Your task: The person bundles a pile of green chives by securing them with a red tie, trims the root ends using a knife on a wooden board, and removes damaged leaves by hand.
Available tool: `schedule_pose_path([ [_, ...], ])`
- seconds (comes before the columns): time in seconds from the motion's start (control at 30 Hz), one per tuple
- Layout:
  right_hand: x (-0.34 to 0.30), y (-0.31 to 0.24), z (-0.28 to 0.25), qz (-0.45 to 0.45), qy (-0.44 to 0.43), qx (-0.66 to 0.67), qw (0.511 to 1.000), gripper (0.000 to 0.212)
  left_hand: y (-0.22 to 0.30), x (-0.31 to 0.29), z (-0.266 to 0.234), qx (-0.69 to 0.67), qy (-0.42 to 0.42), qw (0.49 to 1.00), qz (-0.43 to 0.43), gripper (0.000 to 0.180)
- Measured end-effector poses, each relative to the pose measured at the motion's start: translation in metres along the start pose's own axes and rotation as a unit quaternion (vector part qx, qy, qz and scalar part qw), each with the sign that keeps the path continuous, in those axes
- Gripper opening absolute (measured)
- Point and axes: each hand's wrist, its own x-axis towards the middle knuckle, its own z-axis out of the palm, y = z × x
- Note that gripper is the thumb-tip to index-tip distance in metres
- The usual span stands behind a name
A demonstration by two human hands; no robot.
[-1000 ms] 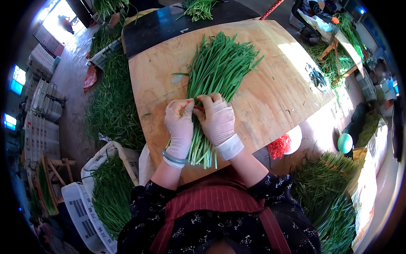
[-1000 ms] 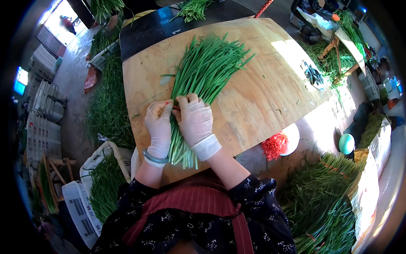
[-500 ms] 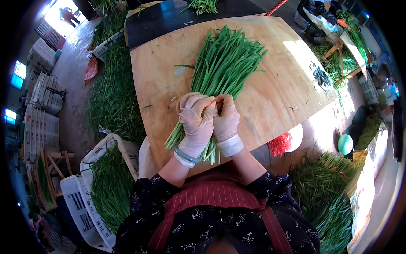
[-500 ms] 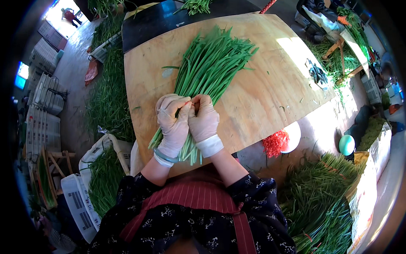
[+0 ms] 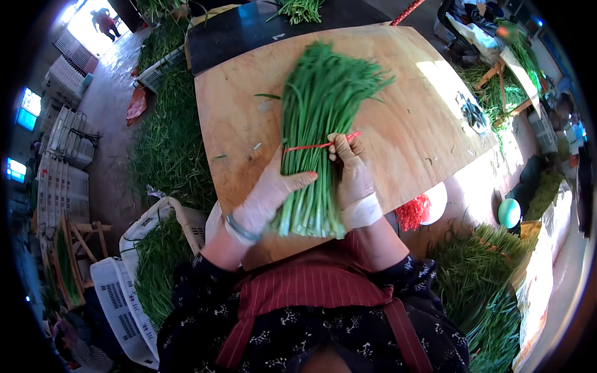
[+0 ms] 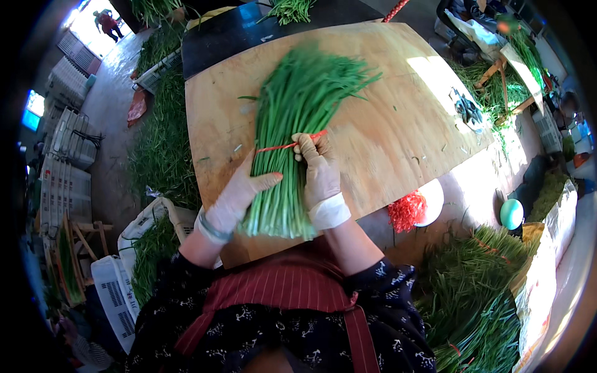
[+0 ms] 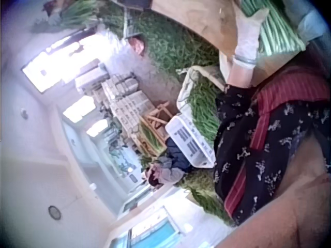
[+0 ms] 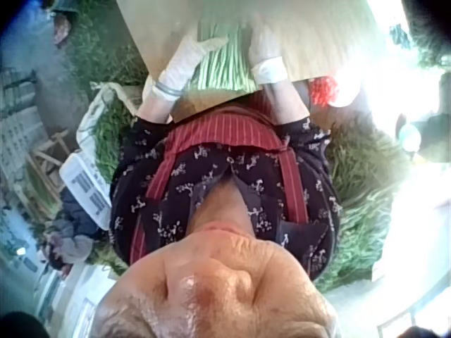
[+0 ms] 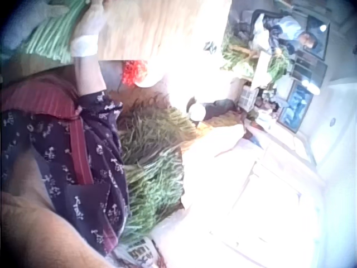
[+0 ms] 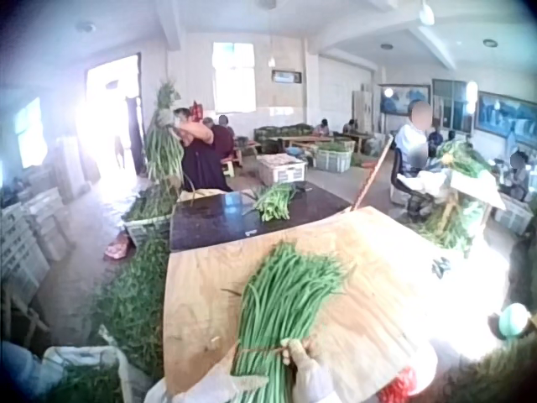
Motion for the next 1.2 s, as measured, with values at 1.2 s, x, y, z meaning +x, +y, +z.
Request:
schedule_pose_path([
  [1.2, 0.039, 0.010, 0.019, 0.005, -0.086, -0.107, 0.991, 0.012, 0.003, 0.043, -0.027, 0.564, 0.042, 0.811, 0.153, 0.043],
])
